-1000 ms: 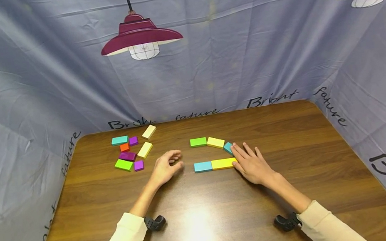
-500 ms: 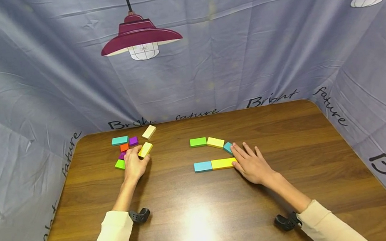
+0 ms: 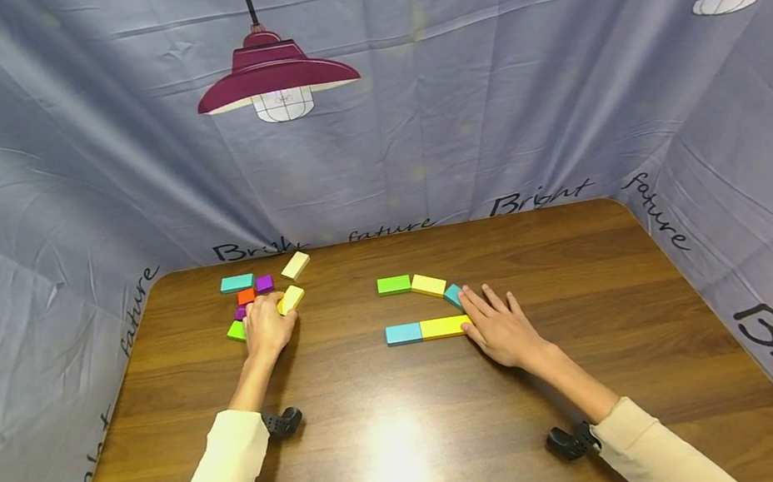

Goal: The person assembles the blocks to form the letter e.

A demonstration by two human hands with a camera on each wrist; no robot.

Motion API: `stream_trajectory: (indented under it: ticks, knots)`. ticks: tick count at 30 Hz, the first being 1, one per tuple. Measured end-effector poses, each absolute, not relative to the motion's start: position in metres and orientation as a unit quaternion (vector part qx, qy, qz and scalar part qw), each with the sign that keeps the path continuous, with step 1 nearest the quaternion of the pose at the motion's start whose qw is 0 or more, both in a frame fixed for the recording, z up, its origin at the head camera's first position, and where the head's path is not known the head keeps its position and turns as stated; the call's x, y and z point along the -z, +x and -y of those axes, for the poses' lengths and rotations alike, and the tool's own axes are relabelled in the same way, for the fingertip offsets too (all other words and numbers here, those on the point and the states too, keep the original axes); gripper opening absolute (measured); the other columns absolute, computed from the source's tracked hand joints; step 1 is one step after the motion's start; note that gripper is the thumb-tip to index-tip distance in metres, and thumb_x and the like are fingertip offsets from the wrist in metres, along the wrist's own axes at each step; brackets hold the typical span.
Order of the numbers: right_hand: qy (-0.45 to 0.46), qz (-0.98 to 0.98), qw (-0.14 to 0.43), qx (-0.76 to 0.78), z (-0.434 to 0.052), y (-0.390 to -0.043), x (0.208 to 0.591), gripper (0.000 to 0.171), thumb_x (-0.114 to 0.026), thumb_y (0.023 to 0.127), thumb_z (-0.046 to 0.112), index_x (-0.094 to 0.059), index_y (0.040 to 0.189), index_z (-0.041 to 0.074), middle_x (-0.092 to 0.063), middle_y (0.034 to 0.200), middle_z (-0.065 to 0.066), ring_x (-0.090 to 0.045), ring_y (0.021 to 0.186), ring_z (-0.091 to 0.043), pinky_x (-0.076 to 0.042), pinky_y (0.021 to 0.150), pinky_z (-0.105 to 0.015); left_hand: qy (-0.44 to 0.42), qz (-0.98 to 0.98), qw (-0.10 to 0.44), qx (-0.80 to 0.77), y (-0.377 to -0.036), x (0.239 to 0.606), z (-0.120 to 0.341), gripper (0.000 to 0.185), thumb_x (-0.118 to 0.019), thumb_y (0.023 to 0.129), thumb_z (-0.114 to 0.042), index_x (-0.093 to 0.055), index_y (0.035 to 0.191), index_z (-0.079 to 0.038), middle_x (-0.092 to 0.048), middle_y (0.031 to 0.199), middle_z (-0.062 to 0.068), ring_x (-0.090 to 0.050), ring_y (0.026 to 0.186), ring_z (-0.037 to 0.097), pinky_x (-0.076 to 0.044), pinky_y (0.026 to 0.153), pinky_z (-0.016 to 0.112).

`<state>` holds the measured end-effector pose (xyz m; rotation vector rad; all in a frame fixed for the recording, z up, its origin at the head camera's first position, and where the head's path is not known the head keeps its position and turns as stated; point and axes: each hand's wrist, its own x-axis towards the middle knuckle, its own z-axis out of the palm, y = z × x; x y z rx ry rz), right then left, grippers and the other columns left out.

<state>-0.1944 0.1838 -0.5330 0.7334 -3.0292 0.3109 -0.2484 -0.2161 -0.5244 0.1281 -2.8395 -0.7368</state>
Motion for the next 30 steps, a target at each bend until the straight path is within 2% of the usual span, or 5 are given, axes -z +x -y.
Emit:
stream_trajectory:
  ticks: [7,18,30]
  knots:
    - [0.231,0.968,0.002,-0.095,-0.183,-0.193,0.532,0.057,-0.038,0.098,0.036,-0.023,0.146,0.008,-0.022,0.149,-0.009,-0.017,0.134,-0.037,-0.012,0.099,-0.065,0.011,0.942,0.124,0.311,-0.247,0.528,0.198,0.040,-0.065,0.077,-0.009,-0.060,0.115,0.001,-0.056,0.110,0.021,-0.052,0.102,0.035,-0.041,0.086,0.045]
    - [0.229,0.969,-0.005,-0.092,-0.184,-0.194,0.530,0.057,-0.037,0.098,0.037,-0.022,0.146,0.010,-0.022,0.149,-0.008,-0.017,0.134,-0.036,-0.010,0.100,-0.065,-0.060,0.920,0.094,0.376,-0.244,0.530,0.158,0.040,-0.066,0.077,-0.007,-0.060,0.115,0.001,-0.056,0.109,0.018,-0.053,0.102,0.029,-0.043,0.087,0.040]
    - [0.231,0.968,-0.002,-0.101,-0.183,-0.193,0.529,0.056,-0.039,0.098,0.034,-0.023,0.146,0.011,-0.022,0.149,-0.011,-0.017,0.134,-0.037,-0.010,0.100,-0.065,-0.065,0.920,0.062,0.381,-0.246,0.539,0.131,0.039,-0.067,0.078,-0.006,-0.060,0.116,0.000,-0.055,0.110,0.016,-0.052,0.098,0.026,-0.045,0.083,0.037]
